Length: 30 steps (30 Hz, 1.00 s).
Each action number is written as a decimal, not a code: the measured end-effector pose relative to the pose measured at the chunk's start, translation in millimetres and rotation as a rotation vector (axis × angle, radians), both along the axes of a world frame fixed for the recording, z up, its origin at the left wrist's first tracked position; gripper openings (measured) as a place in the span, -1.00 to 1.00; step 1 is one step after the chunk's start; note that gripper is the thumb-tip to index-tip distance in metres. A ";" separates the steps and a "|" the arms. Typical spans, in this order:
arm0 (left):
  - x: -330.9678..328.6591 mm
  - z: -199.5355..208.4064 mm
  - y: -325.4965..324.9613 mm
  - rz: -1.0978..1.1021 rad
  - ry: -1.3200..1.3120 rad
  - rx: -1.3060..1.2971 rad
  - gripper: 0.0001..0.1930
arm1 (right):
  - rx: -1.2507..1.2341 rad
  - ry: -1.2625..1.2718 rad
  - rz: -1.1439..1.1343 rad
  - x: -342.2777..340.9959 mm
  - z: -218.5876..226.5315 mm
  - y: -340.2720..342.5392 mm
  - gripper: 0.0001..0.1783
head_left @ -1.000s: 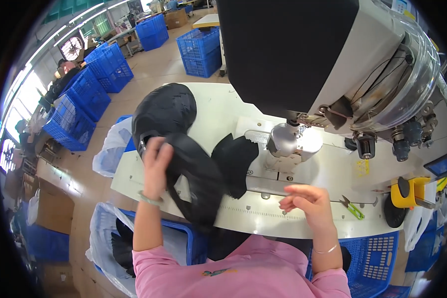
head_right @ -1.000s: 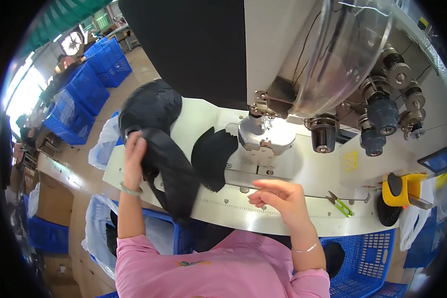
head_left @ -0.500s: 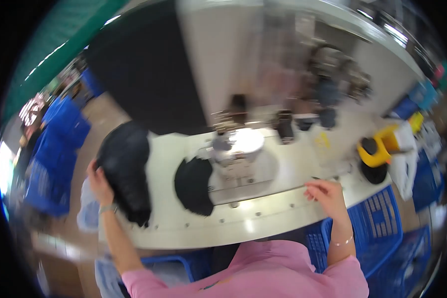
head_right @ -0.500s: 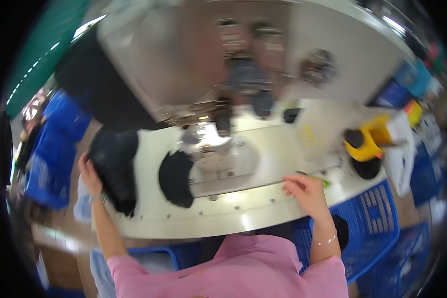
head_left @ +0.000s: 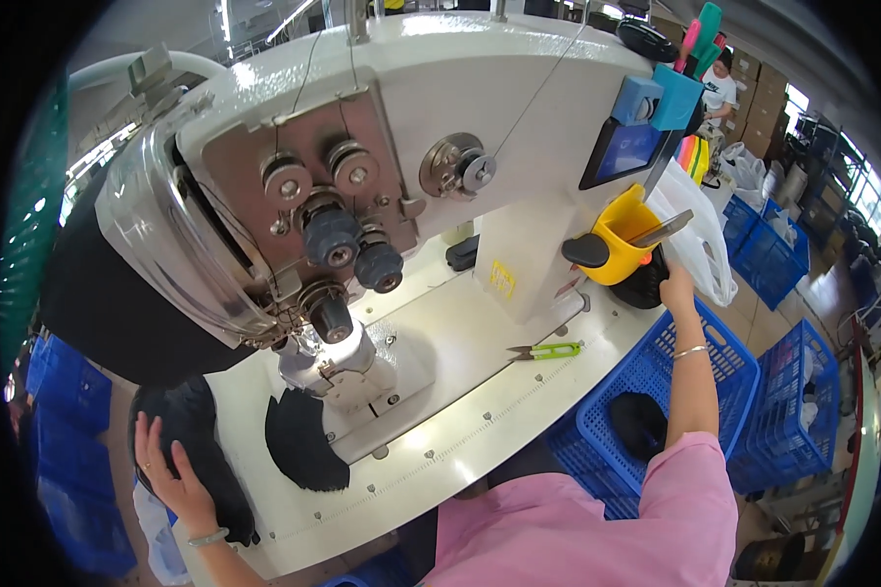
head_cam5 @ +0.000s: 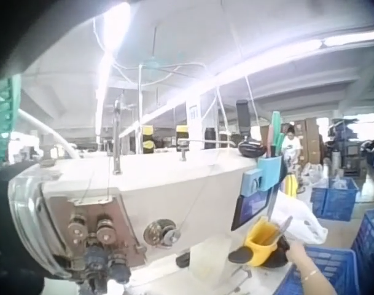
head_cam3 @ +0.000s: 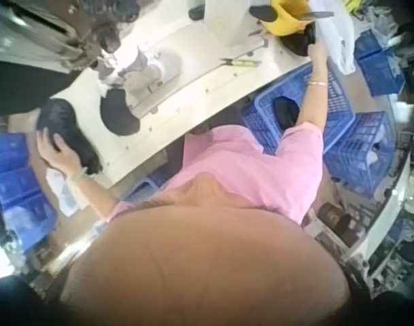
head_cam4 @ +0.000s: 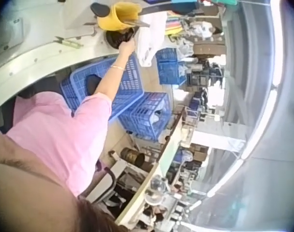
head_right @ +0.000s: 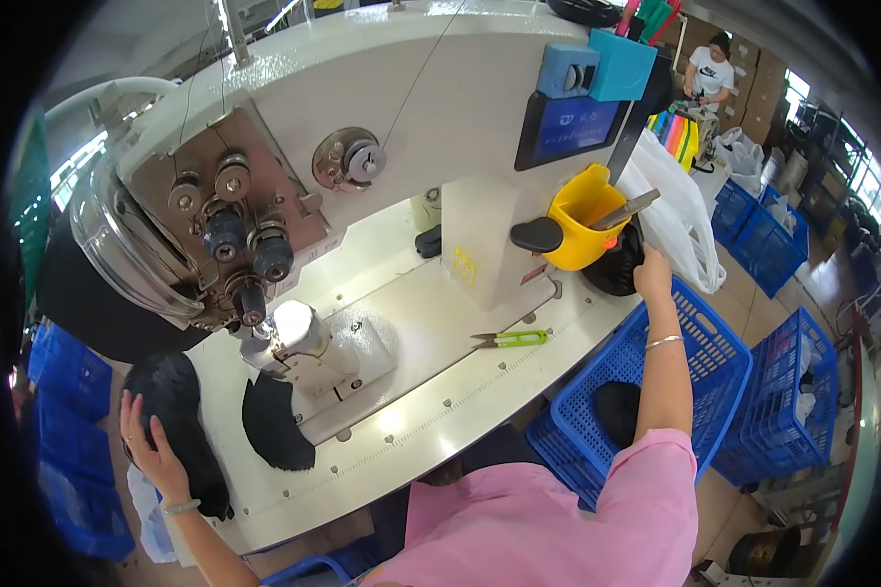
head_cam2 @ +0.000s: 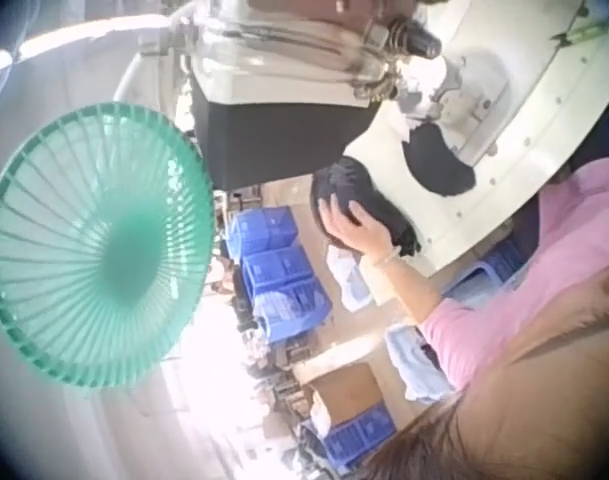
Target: Using an industrial sewing machine to stitch together black shoe components.
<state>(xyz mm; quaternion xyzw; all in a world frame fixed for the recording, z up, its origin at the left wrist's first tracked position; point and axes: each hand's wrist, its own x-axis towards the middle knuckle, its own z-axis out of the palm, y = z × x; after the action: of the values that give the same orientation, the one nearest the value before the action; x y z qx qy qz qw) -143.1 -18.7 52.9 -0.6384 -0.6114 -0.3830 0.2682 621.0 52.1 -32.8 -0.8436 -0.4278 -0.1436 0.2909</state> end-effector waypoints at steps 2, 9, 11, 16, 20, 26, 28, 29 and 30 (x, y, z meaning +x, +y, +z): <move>14.9 1.8 -3.3 -0.069 -0.055 -0.113 -0.68 | -0.113 0.059 0.015 -13.4 8.3 -2.8 -0.51; 57.0 -13.0 21.2 -0.344 -0.187 -0.305 -0.72 | 0.420 0.048 -0.227 22.2 -20.2 -48.7 -0.65; 71.9 -29.4 34.6 -0.405 -0.232 -0.408 -0.70 | 0.671 0.280 -0.129 47.7 -41.6 -74.3 -0.70; 91.1 -93.9 60.8 -0.441 -0.205 -0.527 -0.54 | 0.943 0.752 0.360 4.5 -32.3 -95.9 -0.54; 118.4 -119.1 71.1 -0.213 0.050 -0.620 -0.51 | 1.036 0.437 0.442 -92.6 5.9 -86.8 -0.49; 112.4 -117.2 69.3 -0.288 0.102 -0.480 -0.54 | 0.542 -0.019 1.292 -248.6 83.6 -48.0 -0.54; 112.4 -109.0 65.5 -0.383 0.044 -0.375 -0.49 | 0.608 -0.226 1.454 -288.4 88.1 -24.9 -0.58; 113.7 -96.5 59.0 -0.410 -0.142 -0.441 -0.45 | 0.609 -0.302 1.474 -305.9 86.9 -16.4 -0.59; 117.1 -81.1 54.2 -0.394 -0.147 -0.440 -0.45 | 0.608 -0.384 1.489 -320.2 86.1 -10.0 -0.59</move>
<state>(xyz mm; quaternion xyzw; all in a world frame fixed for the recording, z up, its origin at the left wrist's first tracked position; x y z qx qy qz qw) -26.0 35.5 -28.2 -0.7579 -0.5620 -0.3312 -0.0011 300.8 42.1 53.3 -0.1847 -0.8596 -0.1642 0.4472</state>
